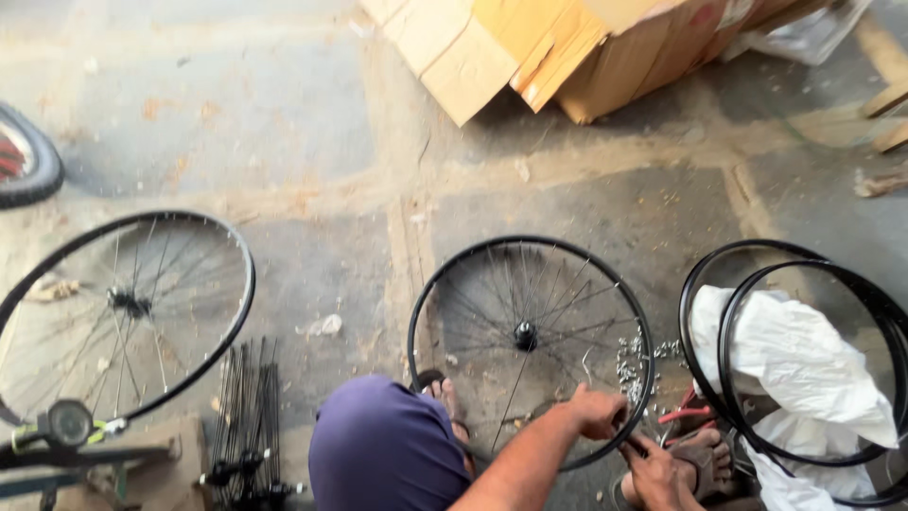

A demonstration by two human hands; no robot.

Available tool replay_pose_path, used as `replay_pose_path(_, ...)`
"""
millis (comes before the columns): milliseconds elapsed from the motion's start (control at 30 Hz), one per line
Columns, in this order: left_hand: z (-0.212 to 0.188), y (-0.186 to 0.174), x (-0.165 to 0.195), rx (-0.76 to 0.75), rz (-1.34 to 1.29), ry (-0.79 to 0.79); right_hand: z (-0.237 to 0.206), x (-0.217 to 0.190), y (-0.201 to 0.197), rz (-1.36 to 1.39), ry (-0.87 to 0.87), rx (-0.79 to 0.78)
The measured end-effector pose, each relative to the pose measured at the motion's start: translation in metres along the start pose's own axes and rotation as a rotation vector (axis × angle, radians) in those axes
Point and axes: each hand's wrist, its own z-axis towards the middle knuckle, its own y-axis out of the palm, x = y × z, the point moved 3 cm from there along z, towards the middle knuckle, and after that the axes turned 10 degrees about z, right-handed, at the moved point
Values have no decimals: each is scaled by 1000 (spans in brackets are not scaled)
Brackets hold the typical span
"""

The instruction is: The person is sitting on the floor and repairing a bicycle wheel. They are using their hands to adjust the spokes and tighten the nuts on the wheel.

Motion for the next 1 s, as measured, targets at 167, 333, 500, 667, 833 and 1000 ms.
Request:
replay_pose_path(167,-4,-5,5,-21,-39,5,3,3,2,69,-4,-62)
replay_pose_path(333,-8,-5,5,-68,-87,-48,15,9,11,35,144,-104)
replay_pose_path(500,-5,3,1,-57,-131,-78,13,16,13,72,148,-91)
replay_pose_path(667,-4,11,-3,-55,-97,-78,16,17,13,41,159,-168)
replay_pose_path(833,-3,16,-6,-89,-119,-70,9,7,8,-63,204,-79)
replay_pose_path(1000,1,20,-8,-80,-152,-69,-3,-3,8,50,153,-78)
